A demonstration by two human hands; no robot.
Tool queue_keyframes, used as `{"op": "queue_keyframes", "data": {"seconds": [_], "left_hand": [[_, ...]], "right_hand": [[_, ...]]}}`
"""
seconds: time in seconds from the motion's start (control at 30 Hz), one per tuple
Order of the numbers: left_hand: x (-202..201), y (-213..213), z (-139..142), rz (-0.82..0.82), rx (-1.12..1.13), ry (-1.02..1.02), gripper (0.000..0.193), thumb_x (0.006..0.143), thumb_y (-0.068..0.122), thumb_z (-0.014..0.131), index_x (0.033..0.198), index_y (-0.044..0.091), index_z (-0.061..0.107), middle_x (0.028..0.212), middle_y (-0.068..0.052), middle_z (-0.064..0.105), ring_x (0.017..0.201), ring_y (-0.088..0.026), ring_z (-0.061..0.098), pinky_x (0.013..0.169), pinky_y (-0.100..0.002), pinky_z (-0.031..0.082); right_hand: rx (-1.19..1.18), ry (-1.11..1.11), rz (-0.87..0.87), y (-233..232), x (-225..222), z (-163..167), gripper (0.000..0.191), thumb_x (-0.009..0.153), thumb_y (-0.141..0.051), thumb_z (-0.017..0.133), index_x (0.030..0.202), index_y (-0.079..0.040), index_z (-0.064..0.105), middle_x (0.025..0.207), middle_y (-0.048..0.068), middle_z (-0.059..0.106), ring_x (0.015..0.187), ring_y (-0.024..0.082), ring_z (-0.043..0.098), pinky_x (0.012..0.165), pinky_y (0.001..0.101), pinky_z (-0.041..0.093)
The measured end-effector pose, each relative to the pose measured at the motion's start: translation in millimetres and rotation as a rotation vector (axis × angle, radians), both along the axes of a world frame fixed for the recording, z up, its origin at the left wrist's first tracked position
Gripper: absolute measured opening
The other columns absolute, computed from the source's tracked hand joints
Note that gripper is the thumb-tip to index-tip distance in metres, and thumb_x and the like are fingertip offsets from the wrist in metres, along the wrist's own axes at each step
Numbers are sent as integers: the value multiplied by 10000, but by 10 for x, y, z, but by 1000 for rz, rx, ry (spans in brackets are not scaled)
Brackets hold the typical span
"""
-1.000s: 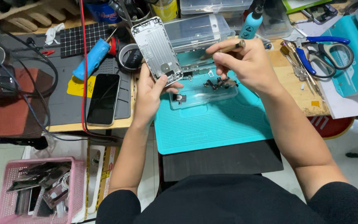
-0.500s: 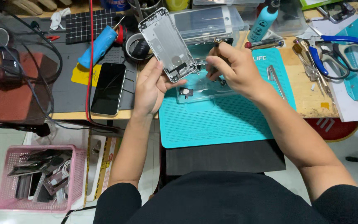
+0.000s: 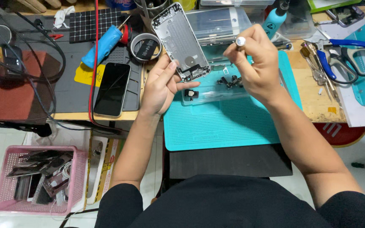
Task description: The person disassembles a smartphone at a repair bench. They hold the phone frame in one hand and use a screwdriver to remove small screws, placing the screws and removed components on the mat, then work on the screen assembly with a pry tool and tweezers.
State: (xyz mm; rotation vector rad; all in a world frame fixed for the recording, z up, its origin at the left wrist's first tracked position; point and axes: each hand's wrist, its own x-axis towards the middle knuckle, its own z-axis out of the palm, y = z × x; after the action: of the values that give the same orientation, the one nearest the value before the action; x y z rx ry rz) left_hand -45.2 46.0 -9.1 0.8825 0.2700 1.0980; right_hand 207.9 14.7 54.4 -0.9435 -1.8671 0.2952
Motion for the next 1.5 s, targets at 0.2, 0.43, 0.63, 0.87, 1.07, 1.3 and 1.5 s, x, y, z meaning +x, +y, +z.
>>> {"op": "queue_keyframes", "data": {"seconds": [0.2, 0.43, 0.63, 0.87, 1.07, 1.3, 1.5], "left_hand": [[117, -22, 68, 64, 94, 108, 382, 1127, 95, 395, 1489, -26, 372, 1302, -149, 635, 1158, -252, 704, 985, -473, 655], [232, -33, 12, 177, 186, 222, 348, 1110, 19, 386, 1455, -29, 396, 1259, -104, 642, 1128, -193, 698, 978, -427, 664], [315, -36, -59, 257, 290, 317, 298, 1130, -15, 418, 1426, -41, 444, 1212, -97, 649, 1082, -143, 682, 982, -386, 672], [344, -97, 34, 551, 544, 635, 269, 1024, -67, 579, 1282, 3, 616, 1001, -73, 744, 956, -87, 718, 878, -304, 629], [269, -87, 128, 787, 1025, 767, 383, 956, -138, 594, 1301, 24, 641, 1204, -164, 726, 1178, -186, 690, 976, -332, 598], [333, -6, 27, 158, 164, 118, 274, 1127, 27, 451, 1392, -31, 490, 1214, -136, 684, 1137, -253, 711, 1053, -410, 633], [295, 27, -1, -47, -49, -129, 328, 1142, 102, 429, 1438, -39, 430, 1398, -191, 592, 1311, -302, 618, 1166, -509, 523]], "right_hand": [[-112, 401, 166, -67, 101, 45, 140, 1130, -58, 677, 1071, 67, 699, 988, 56, 637, 761, 128, 663, 662, 232, 538], [-83, 276, 140, -87, 127, 53, 112, 1134, -10, 679, 1056, 67, 701, 1012, 77, 647, 788, 132, 687, 689, 226, 557], [-37, 134, 131, -60, 23, 55, 63, 1110, -7, 693, 1120, 55, 696, 1072, 106, 658, 853, 149, 720, 717, 226, 569], [-80, 91, 77, -107, 59, 63, 64, 1082, 34, 664, 1025, 56, 683, 984, 99, 660, 768, 134, 697, 646, 219, 525], [-129, 265, 141, -115, 81, 32, 92, 1114, 49, 603, 1034, 74, 641, 928, 88, 648, 749, 133, 709, 652, 223, 564], [-259, 462, 275, -162, 21, 31, 43, 1071, 86, 623, 1109, 79, 644, 1095, 110, 670, 924, 184, 741, 838, 296, 644], [-231, 441, 208, -204, -150, -49, 213, 1093, 125, 618, 1288, 65, 555, 1186, 162, 709, 1027, 217, 754, 937, 337, 659]]}}
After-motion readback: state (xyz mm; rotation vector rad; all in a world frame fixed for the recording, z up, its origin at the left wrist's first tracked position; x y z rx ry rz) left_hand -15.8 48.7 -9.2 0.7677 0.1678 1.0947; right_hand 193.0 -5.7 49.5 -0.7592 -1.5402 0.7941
